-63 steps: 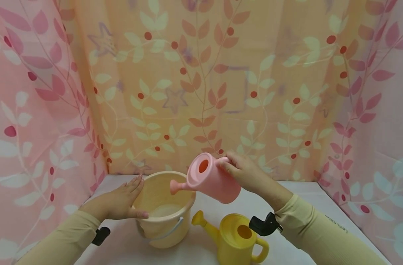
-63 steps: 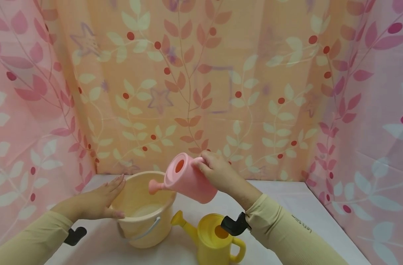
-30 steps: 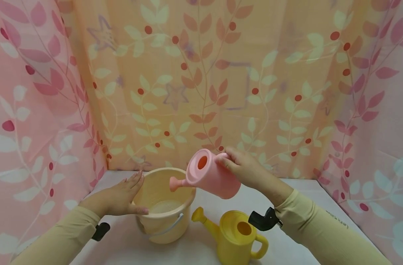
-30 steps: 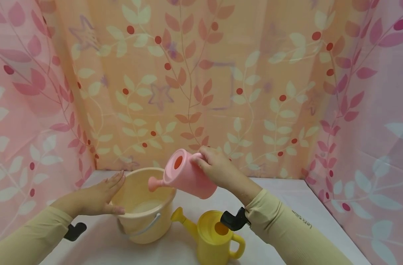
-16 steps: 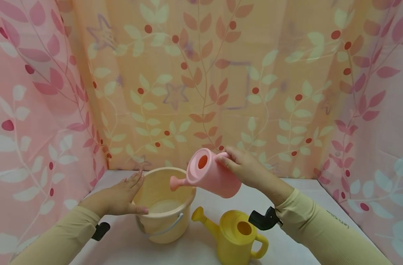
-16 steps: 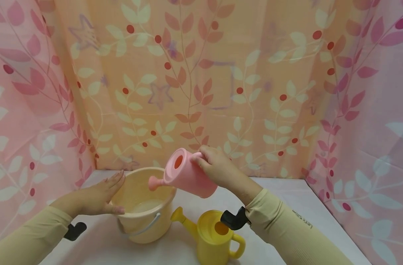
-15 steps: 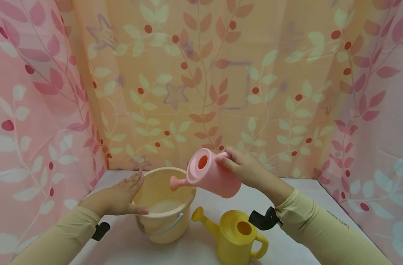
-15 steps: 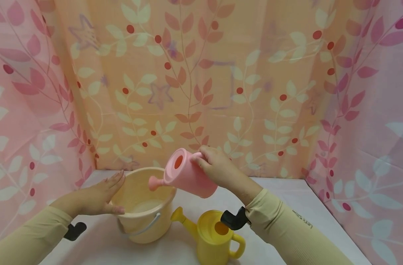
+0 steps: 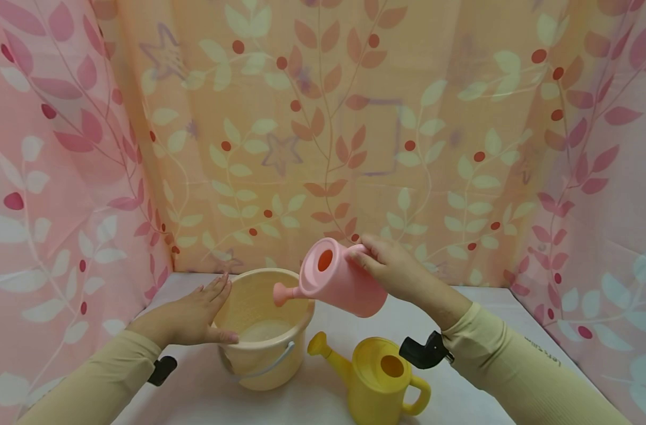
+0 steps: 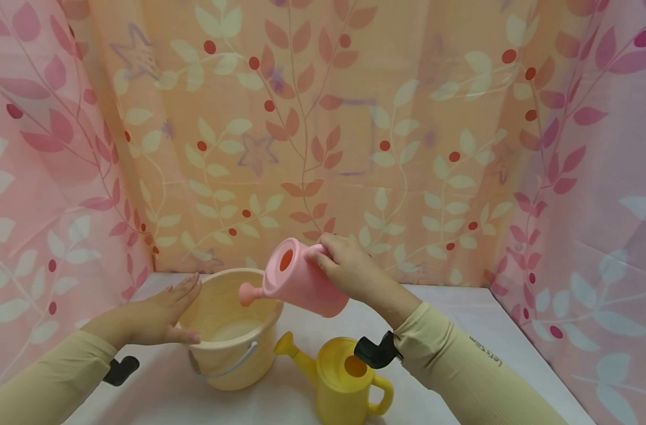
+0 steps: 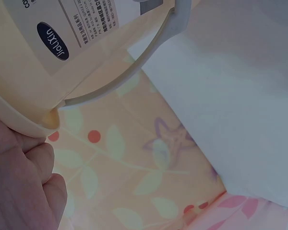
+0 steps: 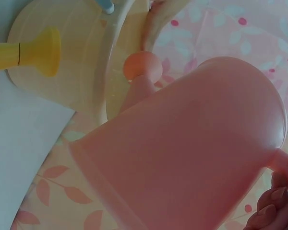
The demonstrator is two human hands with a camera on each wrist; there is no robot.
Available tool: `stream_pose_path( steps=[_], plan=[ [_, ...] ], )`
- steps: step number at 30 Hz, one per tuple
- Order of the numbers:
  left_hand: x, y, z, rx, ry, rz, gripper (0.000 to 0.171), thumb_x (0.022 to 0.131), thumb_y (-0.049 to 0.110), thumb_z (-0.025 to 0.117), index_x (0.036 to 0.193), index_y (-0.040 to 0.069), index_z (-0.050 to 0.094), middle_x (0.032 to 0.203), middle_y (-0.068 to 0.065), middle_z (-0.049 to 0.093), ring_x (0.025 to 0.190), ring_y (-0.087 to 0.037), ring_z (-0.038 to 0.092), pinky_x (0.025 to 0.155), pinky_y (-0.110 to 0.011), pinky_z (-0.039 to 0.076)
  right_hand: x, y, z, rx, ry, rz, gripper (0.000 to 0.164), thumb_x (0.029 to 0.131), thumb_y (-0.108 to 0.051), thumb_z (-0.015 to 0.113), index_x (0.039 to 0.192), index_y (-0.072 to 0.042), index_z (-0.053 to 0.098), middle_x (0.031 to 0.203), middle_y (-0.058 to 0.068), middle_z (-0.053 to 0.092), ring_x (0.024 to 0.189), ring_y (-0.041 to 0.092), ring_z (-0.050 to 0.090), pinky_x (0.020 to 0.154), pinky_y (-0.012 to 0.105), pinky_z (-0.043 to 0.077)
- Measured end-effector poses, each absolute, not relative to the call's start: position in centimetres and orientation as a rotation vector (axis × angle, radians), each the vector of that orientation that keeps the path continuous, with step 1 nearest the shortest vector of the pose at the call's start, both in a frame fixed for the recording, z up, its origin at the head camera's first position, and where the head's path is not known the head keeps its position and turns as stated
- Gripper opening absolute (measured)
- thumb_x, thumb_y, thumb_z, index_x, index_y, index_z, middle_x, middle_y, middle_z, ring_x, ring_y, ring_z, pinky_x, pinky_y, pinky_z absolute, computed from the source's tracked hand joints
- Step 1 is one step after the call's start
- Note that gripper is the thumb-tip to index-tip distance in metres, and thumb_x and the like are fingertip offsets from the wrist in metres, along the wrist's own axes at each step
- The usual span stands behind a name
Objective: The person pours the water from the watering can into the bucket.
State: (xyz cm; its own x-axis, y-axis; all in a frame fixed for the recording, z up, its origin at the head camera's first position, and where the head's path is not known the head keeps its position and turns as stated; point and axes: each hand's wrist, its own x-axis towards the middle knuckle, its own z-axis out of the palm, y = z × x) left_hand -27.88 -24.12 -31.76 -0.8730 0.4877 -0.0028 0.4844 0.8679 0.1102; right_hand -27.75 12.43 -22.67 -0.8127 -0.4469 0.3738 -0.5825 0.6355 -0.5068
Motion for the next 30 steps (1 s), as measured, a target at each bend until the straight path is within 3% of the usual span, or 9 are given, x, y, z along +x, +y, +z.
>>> stream_pose_path(
  steps=[3, 8, 15, 30],
  plan=[
    [-27.83, -24.09, -31.72, 0.784, 3.003, 0.178, 0.116, 0.071, 0.075, 0.049, 0.14, -0.012, 0.018, 0.148, -0.028, 0.009, 0.135, -0.043, 0.011, 0.104, -0.06, 0.015, -27.72, 12.43, -22.64, 0.859, -2.64, 0.926, 0.019, 0.092, -0.032, 0.054, 0.083, -0.015, 0.052, 0.102, 0.004, 0.062, 0.099, 0.022, 0.056, 0.08, 0.038, 0.05],
    [-27.84, -24.1, -31.82, 0.794, 3.01, 0.19, 0.113, 0.072, 0.072, 0.052, 0.139, -0.013, 0.019, 0.147, -0.029, 0.01, 0.135, -0.043, 0.011, 0.104, -0.06, 0.015, -27.73, 12.5, -22.68, 0.878, -2.628, 0.904, 0.02, 0.092, -0.032, 0.054, 0.081, -0.015, 0.052, 0.109, 0.005, 0.062, 0.108, 0.026, 0.054, 0.085, 0.043, 0.049],
    [-27.81, -24.07, -31.78, 0.79, 3.011, 0.187, 0.113, 0.072, 0.071, 0.053, 0.139, -0.012, 0.019, 0.148, -0.029, 0.011, 0.135, -0.043, 0.012, 0.104, -0.06, 0.015, -27.7, 12.53, -22.73, 0.879, -2.641, 0.891, 0.021, 0.092, -0.031, 0.054, 0.079, -0.015, 0.051, 0.083, -0.001, 0.058, 0.087, 0.018, 0.054, 0.072, 0.032, 0.047],
    [-27.68, -23.95, -31.45, 0.78, 3.006, 0.158, 0.114, 0.072, 0.074, 0.05, 0.139, -0.013, 0.019, 0.147, -0.029, 0.011, 0.135, -0.043, 0.012, 0.104, -0.059, 0.015, -27.81, 12.5, -22.75, 0.891, -2.636, 0.834, 0.023, 0.091, -0.033, 0.054, 0.079, -0.014, 0.051, 0.085, 0.0, 0.056, 0.087, 0.019, 0.053, 0.073, 0.034, 0.046]
  ],
)
